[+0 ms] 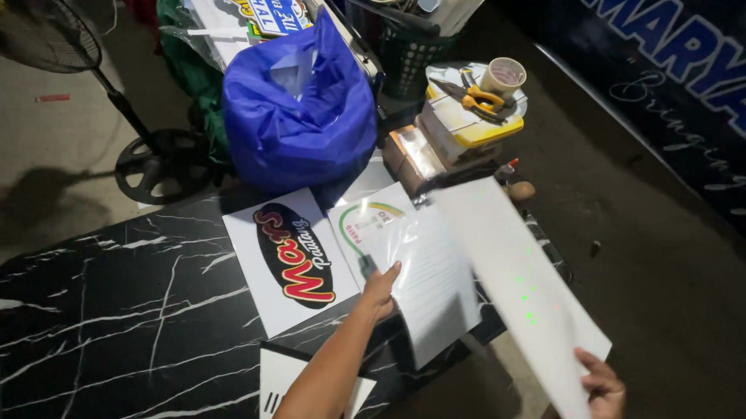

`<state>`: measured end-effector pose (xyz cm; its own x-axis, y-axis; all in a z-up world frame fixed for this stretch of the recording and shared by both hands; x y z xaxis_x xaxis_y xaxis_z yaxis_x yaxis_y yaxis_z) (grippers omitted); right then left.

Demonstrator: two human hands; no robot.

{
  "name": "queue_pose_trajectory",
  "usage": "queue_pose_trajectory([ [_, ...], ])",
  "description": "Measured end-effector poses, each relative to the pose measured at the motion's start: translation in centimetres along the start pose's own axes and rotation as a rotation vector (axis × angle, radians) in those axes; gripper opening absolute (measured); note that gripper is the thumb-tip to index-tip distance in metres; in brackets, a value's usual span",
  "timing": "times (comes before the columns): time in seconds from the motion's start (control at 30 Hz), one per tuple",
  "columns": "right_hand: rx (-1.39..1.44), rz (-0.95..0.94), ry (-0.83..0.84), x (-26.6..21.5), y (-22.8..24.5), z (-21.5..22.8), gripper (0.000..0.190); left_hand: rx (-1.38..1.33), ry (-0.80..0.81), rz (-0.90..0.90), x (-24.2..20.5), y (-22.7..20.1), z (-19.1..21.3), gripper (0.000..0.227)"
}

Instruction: The person places printed stickers onto a table and covers them with clear laminating sheets. They smooth the sheets over the stickers using their hands and a white plastic squeegee tool to remove air bubbles and ensure adhesion.

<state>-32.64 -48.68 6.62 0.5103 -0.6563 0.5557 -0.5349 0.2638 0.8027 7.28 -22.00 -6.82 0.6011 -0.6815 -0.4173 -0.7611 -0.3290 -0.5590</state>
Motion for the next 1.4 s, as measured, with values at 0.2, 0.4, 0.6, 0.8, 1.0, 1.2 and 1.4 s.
queue_pose_trajectory([
  [0.2, -0.258, 0.047, 0.063, 0.3, 5.6, -15.1, 0.05, 0.385, -0.173, -0.058, 0.8, -0.2, 4.9, 0.044],
  [0.4, -0.081, -0.048, 0.128, 0.4, 5.4, -23.4, 0.047, 0.38, -0.033, -0.277, -8.8, -9.5, 4.9, 0.05],
  [0.6, 0.063, -0.16, 0.446, 0.4, 2.6, -30.4, 0.039, 0.074, -0.196, -0.235, -28.8, -20.2, 6.5, 0.079],
  [0.8, 0.057, -0.285, 0.782, -1.2, 1.0, -40.0, 0.032, 0.23, -0.542, -0.349, -40.3, -17.8, 17.8, 0.041],
  [1.0, -0.055, -0.208, 1.13, -2.2, 2.5, -52.8, 0.04, -0.002, -0.812, -0.485, -49.3, -17.1, 23.3, 0.02],
  [1.2, -0.111, -0.139, 1.27, -8.9, 8.5, -62.9, 0.042, 0.286, -0.853, -0.626, -51.6, -18.9, 20.0, 0.02],
  [1.4, 0.088, -0.179, 1.237, -15.6, 15.4, -69.9, 0.035, 0.398, -0.854, -0.627, -51.4, -17.9, 18.2, 0.016],
])
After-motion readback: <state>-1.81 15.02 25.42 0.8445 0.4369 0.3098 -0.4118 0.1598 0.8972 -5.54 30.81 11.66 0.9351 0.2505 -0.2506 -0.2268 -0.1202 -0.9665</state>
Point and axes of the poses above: each hand's wrist, its own x-axis towards the middle knuckle, its own z-axis out of the back of the hand, y = z × x, the point moved 8 cm from there along x, towards the middle knuckle, and after that the axes turned 13 degrees about x, right-handed, at the moved point
